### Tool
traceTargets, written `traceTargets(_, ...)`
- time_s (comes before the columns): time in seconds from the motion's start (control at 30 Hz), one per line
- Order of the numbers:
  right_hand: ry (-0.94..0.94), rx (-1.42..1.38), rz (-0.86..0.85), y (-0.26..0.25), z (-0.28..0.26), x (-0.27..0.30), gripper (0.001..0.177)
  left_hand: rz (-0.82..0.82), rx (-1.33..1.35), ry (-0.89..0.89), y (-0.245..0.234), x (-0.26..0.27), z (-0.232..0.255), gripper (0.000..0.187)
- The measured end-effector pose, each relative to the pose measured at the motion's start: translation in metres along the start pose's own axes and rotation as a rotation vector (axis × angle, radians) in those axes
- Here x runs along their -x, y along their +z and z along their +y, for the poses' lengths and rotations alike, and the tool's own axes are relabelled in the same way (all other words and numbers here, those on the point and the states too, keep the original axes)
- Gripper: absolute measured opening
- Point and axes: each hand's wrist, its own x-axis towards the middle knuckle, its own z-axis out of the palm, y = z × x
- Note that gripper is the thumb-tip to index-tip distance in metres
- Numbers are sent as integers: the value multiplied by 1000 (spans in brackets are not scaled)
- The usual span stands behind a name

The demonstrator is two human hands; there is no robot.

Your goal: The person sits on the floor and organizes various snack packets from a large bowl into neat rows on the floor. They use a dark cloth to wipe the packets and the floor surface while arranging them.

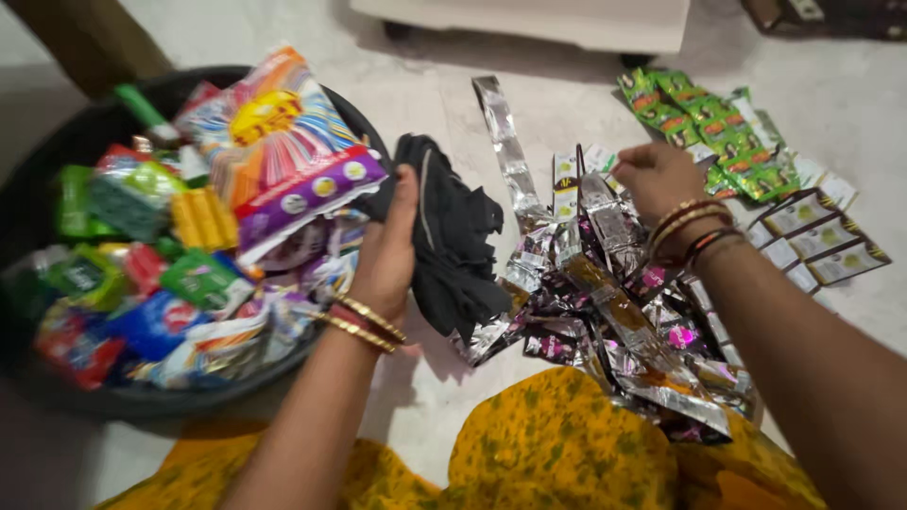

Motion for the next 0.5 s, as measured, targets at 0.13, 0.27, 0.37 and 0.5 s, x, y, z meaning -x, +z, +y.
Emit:
traceTargets(0.13, -156, 313, 52, 5, 20, -46, 41, -27, 254, -428, -4, 3, -11, 60)
traceTargets(0.27, -387, 593, 84, 31, 48, -95, 45, -47, 298, -493, 4, 2, -25, 52)
traceTargets(0.37, -387, 761, 52, 55, 60, -119, 59, -46, 353, -517, 5, -1, -33, 48)
traceTargets(0.5, -98, 727, -122, 74, 65, -134, 59, 9, 378, -500, 4, -2, -43, 42)
